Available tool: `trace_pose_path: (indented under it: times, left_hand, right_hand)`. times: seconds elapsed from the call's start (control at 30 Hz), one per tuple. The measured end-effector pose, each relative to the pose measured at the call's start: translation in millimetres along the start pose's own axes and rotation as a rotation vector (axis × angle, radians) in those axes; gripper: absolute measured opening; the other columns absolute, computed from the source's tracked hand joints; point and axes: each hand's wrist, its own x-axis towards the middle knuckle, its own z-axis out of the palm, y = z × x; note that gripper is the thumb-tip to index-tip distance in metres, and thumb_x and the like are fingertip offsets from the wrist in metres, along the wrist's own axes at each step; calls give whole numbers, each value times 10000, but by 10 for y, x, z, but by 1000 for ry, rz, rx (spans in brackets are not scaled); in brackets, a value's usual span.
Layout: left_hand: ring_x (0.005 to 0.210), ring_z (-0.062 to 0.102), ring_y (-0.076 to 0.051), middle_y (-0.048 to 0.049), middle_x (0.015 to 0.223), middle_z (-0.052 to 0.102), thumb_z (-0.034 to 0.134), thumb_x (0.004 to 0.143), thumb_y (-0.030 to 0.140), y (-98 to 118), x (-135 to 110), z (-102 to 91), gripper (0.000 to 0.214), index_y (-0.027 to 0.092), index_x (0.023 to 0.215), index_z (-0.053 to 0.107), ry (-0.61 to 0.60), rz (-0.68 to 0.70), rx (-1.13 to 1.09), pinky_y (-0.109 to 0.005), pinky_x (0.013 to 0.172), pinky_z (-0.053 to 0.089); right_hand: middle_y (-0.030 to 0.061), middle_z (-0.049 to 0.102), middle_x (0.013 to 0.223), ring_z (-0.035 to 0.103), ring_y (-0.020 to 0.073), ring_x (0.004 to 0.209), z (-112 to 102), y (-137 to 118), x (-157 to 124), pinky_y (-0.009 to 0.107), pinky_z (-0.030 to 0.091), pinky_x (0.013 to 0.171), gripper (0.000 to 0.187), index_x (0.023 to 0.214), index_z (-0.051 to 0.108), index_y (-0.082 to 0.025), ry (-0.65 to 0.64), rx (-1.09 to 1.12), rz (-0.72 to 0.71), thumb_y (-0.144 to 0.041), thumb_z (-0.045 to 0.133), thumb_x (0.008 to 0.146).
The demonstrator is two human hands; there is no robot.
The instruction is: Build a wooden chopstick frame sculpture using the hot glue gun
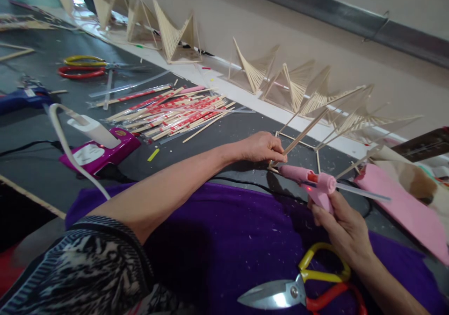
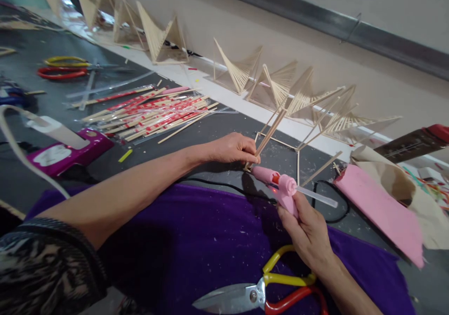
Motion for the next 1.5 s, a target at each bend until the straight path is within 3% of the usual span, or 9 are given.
trace_pose_path:
  times: [0.73, 1.17, 1.5]
  left_hand:
    - [651, 549, -100, -13, 725, 622, 596, 824, 326, 15, -9, -6, 247, 135, 716, 708, -3, -34, -10, -229, 656, 382]
    - [629, 542, -99, -12, 672, 605, 587, 822, 332, 5, -16, -1, 256, 141, 706, 711, 1, -28, -9, -237, 646, 377]
    - [607, 532, -93, -6, 680, 620, 592, 816, 335, 39, -20, 0, 251, 133, 722, 708, 11, -70, -11, -227, 614, 360]
  right_hand:
    - [-38, 553, 658, 509, 128, 555, -37, 23, -24, 243, 402, 540, 197, 1020, 582, -206, -58, 7, 65, -342, 517, 894]
    - [-21, 583, 691, 534, 144, 581, -46, 23, -36, 258, 425, 554, 227, 1073, 570, -217, -10, 13, 76, -340, 518, 888]
    - [-50, 549, 641, 505, 119, 538, -34, 23, -13, 233, 402, 526, 211, 1052, 569, -211, -25, -45, 23, -343, 500, 904]
